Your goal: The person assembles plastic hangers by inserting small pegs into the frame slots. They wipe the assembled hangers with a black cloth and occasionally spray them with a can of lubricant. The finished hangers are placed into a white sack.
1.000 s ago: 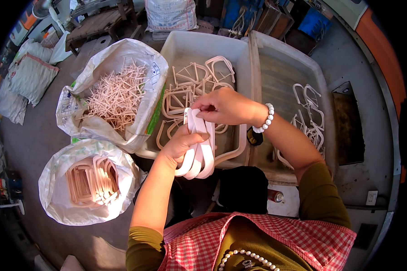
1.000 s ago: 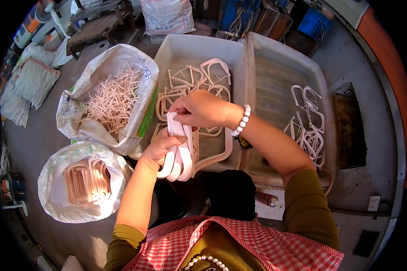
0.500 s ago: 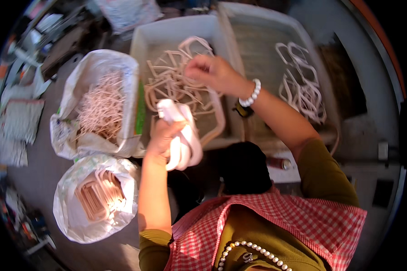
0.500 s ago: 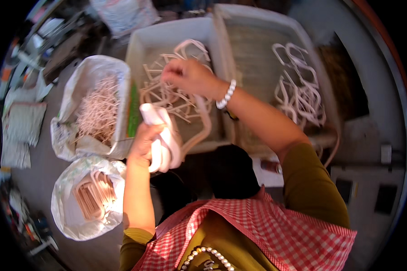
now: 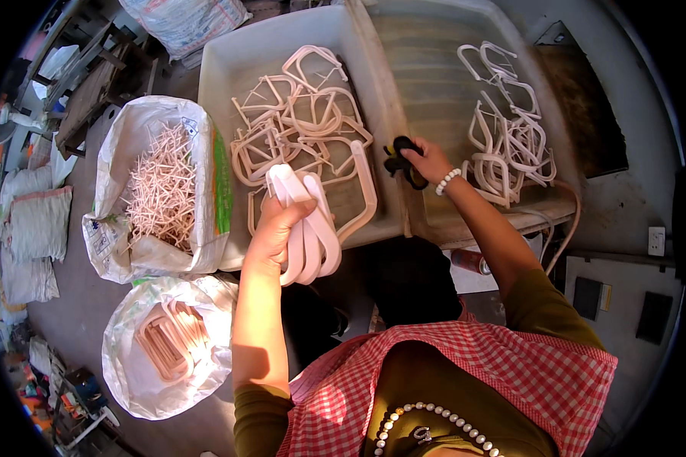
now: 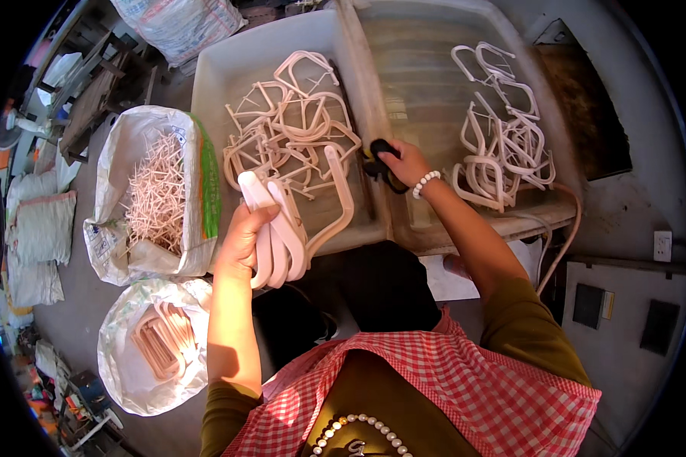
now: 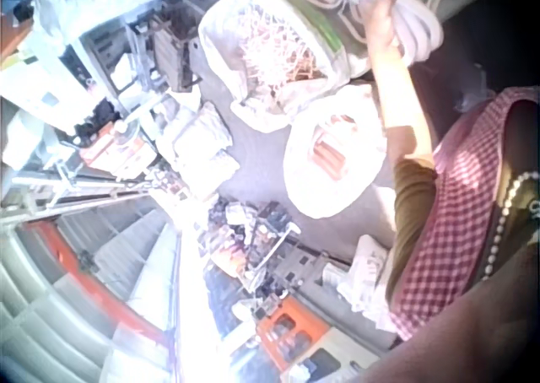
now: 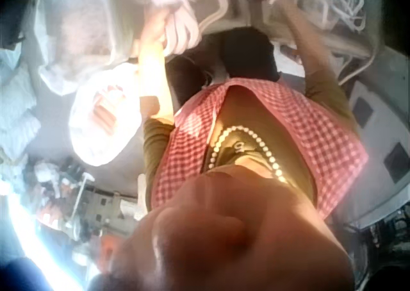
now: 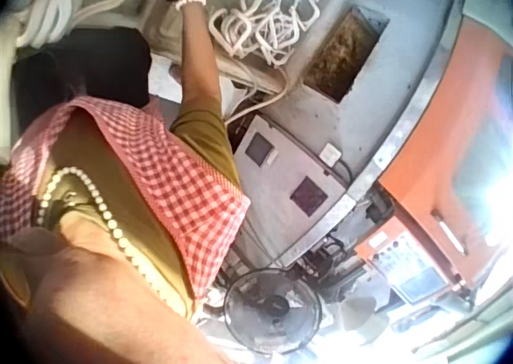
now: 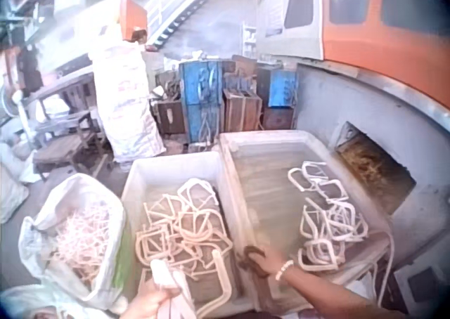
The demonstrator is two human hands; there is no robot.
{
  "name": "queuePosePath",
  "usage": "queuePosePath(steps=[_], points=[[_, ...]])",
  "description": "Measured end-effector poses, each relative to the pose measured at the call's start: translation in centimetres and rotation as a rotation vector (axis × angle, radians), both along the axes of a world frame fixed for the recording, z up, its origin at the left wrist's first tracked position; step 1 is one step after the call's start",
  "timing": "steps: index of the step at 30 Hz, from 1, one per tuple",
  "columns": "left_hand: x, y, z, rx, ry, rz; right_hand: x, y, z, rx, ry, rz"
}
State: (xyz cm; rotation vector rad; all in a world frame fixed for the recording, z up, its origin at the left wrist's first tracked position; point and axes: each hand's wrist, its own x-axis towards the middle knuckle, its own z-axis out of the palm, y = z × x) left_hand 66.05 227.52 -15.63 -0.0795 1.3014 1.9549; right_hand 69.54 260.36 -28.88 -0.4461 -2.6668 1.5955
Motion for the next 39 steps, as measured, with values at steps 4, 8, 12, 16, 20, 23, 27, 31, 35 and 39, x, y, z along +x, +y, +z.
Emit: queuePosePath(steps=[4, 8, 12, 16, 20, 23, 27, 31, 35, 39], points=[[-0.3, 0.6, -0.4, 0.002, -0.035, -0.045, -1.8, -5.5, 9.9, -0.407, 0.198, 0.204], [-0.5, 1.5, -0.4, 0.011, -0.072, -0.126, -3.6, -10.3, 13.2, -0.417, 0.309, 0.493], [-0.3, 1.5, -1.2, -0.019, -0.101, -0.116, -5.2, -12.8, 12.7, -0.321, 0.195, 0.663], [-0.5, 0.8, -2.2, -0.114, -0.123, -0.117, -5.1, -14.5, 12.0, -0.153, 0.234, 0.522], [-0.4, 0.1, -2.3, -0.025, -0.119, -0.104, -5.4, -15.6, 11.7, -0.186, 0.168, 0.469], [-0.2, -0.3, -1.6, -0.005, -0.097, -0.142, -6.6, -13.5, 11.9, -0.365, 0.075, 0.712], [-0.1, -0.1, -1.1, -0.028, -0.083, -0.159, -6.5, -12.6, 12.4, -0.512, -0.026, 0.729], [-0.1, -0.2, -1.9, -0.081, -0.13, -0.143, -5.8, -15.0, 11.3, -0.227, 0.092, 0.559], [0.0, -0.2, -2.1, -0.136, -0.105, -0.153, -4.9, -16.4, 10.7, -0.112, 0.153, 0.397], [0.5, -0.5, -2.2, -0.125, -0.143, -0.178, -5.1, -14.1, 10.2, -0.39, 0.113, 0.599]])
